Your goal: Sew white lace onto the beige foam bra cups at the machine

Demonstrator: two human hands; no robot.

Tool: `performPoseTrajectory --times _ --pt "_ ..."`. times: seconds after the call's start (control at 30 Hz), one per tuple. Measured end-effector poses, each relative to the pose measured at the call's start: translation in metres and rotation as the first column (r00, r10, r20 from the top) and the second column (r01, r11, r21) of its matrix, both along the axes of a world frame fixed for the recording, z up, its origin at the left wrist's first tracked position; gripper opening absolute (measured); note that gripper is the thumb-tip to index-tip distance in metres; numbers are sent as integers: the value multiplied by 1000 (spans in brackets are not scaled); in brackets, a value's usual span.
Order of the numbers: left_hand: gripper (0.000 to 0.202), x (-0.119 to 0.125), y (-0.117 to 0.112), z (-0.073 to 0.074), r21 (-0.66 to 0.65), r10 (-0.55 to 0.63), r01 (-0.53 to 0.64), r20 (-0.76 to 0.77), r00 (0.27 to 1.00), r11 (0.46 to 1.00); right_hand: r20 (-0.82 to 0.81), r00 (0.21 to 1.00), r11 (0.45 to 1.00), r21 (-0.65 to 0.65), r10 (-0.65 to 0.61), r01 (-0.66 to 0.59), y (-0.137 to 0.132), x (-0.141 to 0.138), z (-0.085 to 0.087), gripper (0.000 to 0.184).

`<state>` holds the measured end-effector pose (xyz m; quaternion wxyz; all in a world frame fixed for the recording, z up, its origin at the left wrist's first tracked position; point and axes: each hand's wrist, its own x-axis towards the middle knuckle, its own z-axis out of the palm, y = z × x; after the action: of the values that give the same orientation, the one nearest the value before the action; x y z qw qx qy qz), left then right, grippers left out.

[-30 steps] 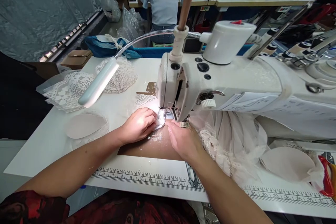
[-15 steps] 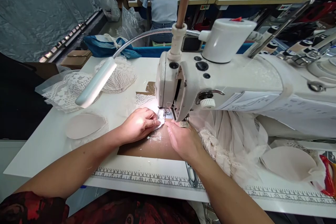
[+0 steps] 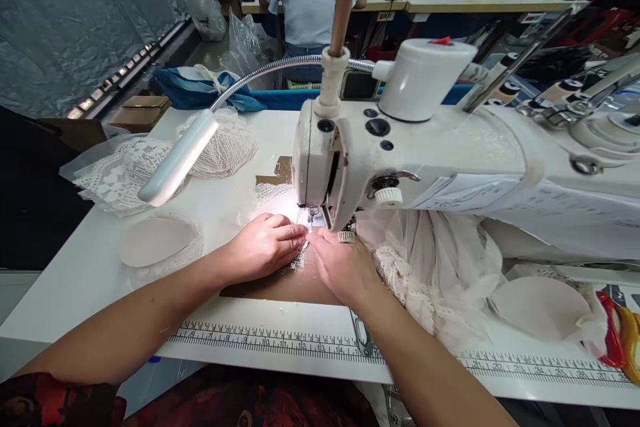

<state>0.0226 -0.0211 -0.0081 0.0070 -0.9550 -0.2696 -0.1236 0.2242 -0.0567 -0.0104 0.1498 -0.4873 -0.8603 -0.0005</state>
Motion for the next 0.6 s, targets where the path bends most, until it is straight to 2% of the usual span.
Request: performPoseTrajectory --times 0.17,0.43,0.6 --pt "31 4 -1 2 -68 78 -76 29 997 995 34 998 998 -10 -55 55 1 1 -5 37" --pt "31 5 4 7 -118 115 -111 32 993 987 11 989 985 -92 -147 147 3 0 -4 37" --pt "32 4 4 6 -126 121 -116 33 992 985 19 998 996 -71 -55 56 2 -1 -1 37"
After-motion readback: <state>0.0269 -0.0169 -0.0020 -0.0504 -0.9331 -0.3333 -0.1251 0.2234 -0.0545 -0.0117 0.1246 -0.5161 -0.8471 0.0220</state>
